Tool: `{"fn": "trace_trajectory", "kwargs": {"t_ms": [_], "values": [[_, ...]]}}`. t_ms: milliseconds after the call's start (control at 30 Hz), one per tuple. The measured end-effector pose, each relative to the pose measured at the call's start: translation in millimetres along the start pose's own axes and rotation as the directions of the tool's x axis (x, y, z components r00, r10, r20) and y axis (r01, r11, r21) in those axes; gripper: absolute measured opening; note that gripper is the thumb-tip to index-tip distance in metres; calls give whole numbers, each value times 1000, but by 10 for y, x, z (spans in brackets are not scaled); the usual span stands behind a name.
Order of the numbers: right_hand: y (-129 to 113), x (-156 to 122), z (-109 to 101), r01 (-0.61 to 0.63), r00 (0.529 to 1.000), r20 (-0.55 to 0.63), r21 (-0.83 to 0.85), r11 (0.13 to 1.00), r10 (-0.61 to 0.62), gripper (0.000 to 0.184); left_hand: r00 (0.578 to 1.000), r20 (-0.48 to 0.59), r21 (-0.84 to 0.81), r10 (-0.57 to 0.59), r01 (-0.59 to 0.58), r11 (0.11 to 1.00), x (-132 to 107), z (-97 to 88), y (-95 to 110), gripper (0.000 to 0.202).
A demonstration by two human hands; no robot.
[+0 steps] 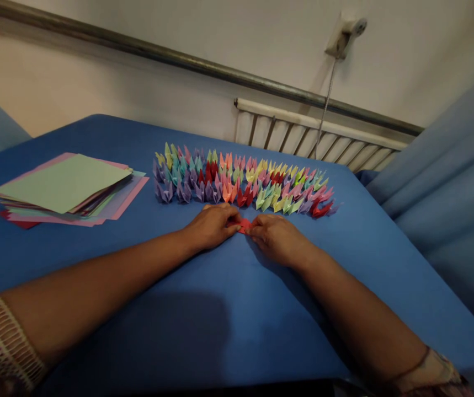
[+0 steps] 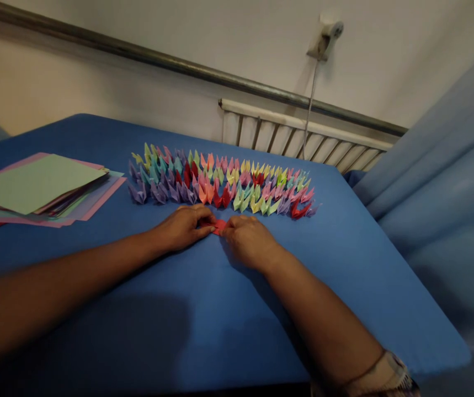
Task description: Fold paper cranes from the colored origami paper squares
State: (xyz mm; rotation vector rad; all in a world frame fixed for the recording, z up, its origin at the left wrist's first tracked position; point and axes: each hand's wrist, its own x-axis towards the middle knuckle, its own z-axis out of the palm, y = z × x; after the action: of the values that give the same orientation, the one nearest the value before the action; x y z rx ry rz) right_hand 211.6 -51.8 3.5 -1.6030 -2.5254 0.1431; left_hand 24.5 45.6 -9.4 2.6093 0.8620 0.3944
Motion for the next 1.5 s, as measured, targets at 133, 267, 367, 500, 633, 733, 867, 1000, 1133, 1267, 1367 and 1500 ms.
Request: {"fn": "trace_trajectory", "kwargs": {"t_ms": [133,267,367,500,633,733,867,1000,1133,1267,1367,1500], "values": [[-47,34,46,-14,1000,-10,-183,983,13,30,997,12,28,76,-76,997,0,-22,12,11],[-43,96,94,-55,998,-49,-214,975,45,32,998,38,37,41,-42,998,-24,-38,29,13],[-36,101,93,-71,996,-71,-174,982,60,33,998,50,31,30,-31,999,-45,-34,32,18],[-50,90,149,-108,986,-127,-14,994,105,29,999,49,38,-7,5,999,-49,-13,21,17],[-44,146,253,-262,944,-158,182,948,291,23,999,26,46,-25,24,999,-26,0,18,13],[-27,201,275,-352,904,-157,255,901,397,16,1000,-3,47,-22,22,999,-8,14,4,18],[1,227,248,-361,904,-130,277,890,407,26,998,-55,73,-31,35,997,4,45,-15,32],[49,233,257,-351,915,-98,289,891,392,23,997,-53,62,-55,58,996,12,71,-15,30],[76,229,276,-308,921,-130,330,892,366,18,996,-52,12,-69,70,997,24,86,-31,27],[69,210,268,-278,927,-150,342,898,345,15,997,-76,-34,-28,26,999,31,84,-36,18],[69,198,271,-256,936,-149,333,907,319,12,996,-89,-47,9,-13,999,25,66,-17,13],[84,179,286,-223,940,-176,327,918,291,19,997,-61,1,56,-56,998,6,35,-8,8]]}}
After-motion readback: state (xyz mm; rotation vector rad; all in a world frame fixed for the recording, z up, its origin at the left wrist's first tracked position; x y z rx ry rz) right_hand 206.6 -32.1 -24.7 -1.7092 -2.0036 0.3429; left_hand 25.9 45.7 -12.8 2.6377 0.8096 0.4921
